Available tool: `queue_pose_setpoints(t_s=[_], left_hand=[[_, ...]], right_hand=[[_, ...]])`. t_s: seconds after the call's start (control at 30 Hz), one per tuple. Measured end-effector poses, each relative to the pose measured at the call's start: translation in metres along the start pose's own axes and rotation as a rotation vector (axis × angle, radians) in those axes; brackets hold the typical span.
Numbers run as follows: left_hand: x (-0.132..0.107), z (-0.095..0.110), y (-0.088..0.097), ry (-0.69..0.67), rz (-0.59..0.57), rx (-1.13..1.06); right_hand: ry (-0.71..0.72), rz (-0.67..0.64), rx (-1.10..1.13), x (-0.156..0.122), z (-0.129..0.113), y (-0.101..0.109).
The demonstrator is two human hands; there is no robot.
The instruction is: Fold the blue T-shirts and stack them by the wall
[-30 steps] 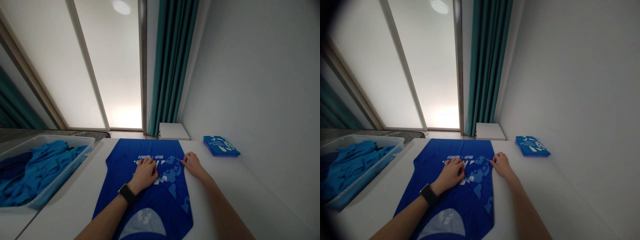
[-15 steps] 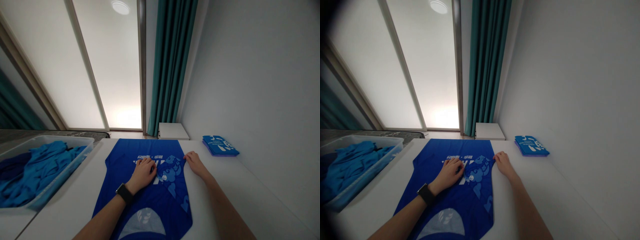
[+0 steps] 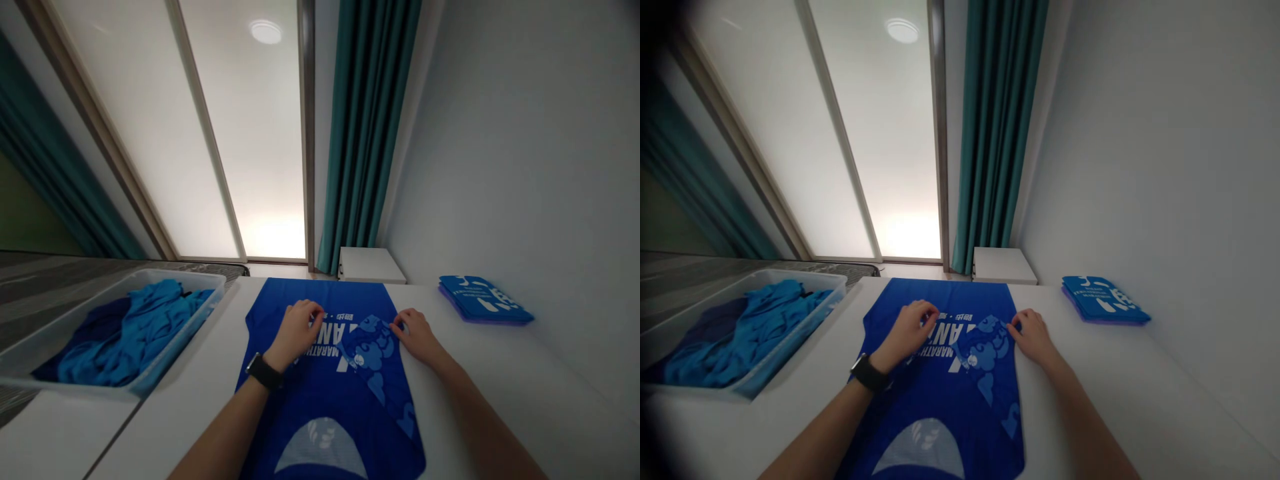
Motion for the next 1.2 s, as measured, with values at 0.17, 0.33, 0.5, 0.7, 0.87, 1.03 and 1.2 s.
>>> queue_pose_setpoints(t_s=[0.17, 0.33, 0.5, 0.7, 0.87, 1.03, 1.2], left_hand=[[-0.02, 0.034, -0.049, -0.165, -0.16, 0.164], [-0.021, 0.023, -0.064, -0.101, -0.201, 0.15], [-0.018, 0.018, -0.065, -0.042, -0.189, 0.099], [-0.019, 0.017, -0.067, -0.053, -0.185, 0.09], [-0.019, 0.017, -0.072, -0.055, -0.199, 0.091], [-0.007, 0.005, -0.044, -0.035, -0.093, 0.001], [0.006, -0.033, -0.003, 0.122, 0.105, -0.142]], right_hand=[[0.017, 0.007, 0.02, 0.001, 0.0, -0.001], [0.0, -0.013, 0.052, 0.001, 0.001, -0.001], [0.017, -0.007, 0.045, 0.0, -0.003, 0.001], [0.034, 0.023, -0.027, -0.003, -0.009, 0.002], [0.067, 0.082, -0.117, -0.004, -0.023, 0.006], [0.127, 0.072, -0.231, -0.001, -0.042, 0.006], [0.122, 0.011, -0.279, 0.0, -0.046, 0.001]])
Point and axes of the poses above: each hand's wrist, its own x-axis towards the middle knuckle, its own y-axis out of the back of the hand, z = x × y, the point moved 6 cm from there along x, towards the middle knuckle, and after that the axes turned 2 degrees about -x, right-handed, at the moved point
